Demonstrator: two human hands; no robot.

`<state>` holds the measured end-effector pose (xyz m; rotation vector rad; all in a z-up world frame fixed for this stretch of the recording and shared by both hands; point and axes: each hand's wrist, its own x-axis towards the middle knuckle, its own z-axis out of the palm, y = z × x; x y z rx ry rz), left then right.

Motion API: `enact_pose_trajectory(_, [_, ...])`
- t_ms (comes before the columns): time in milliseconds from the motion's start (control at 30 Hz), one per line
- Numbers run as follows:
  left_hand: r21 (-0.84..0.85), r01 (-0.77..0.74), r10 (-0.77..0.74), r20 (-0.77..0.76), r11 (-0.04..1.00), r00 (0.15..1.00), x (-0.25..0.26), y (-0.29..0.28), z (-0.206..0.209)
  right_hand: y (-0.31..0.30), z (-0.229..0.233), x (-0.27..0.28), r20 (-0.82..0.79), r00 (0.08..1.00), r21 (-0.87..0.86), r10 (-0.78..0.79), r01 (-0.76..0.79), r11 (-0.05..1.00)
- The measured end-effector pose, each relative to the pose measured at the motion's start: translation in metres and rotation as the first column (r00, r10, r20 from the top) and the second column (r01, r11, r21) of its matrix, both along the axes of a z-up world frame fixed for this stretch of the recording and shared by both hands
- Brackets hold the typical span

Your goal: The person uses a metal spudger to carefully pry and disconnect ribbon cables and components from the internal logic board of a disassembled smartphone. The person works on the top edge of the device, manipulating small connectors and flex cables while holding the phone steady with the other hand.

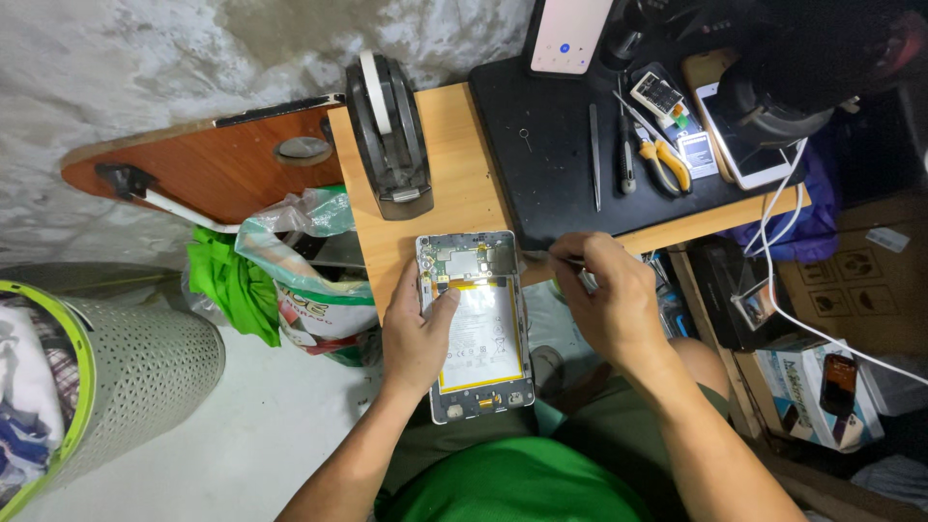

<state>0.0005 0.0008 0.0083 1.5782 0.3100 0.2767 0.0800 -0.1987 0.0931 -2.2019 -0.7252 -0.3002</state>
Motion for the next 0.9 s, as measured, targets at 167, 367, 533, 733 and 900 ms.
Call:
enact_pose_trajectory(167, [-0.011, 0.01, -0.01, -0.023, 1.0, 1.0, -0.001, 0.0, 0.001, 0.002, 0.0, 0.003, -0.014, 1.0, 0.001, 0.013, -0.013, 1.0])
enact_pose_trajectory(367, [-0.053, 0.009, -0.012, -0.062, 0.999, 0.998, 0.0, -0.001, 0.0, 0.002, 0.004, 0.005, -0.028, 1.0, -0.038, 0.011, -0.012, 0.999])
enact_pose_trajectory(533, [-0.001, 0.012, -0.012, -0.023, 1.0, 1.0, 0.0, 0.0, -0.003, 0.004, 0.013, 0.017, 0.025, 0.989, -0.139, 0.148, -0.143, 0.98])
enact_pose_trajectory(733, [-0.101, 0.024, -0.024, -0.004, 0.995, 1.0, 0.0, -0.001, -0.005, 0.022, 0.024, 0.051, -0.1, 0.994, -0.58, 0.05, -0.099, 0.809])
enact_pose_trajectory(900, [-0.083, 0.018, -0.018, 0.001, 0.996, 1.0, 0.0, -0.002, -0.003, 0.025, 0.034, 0.067, -0.178, 0.97, -0.513, 0.166, -0.235, 0.825])
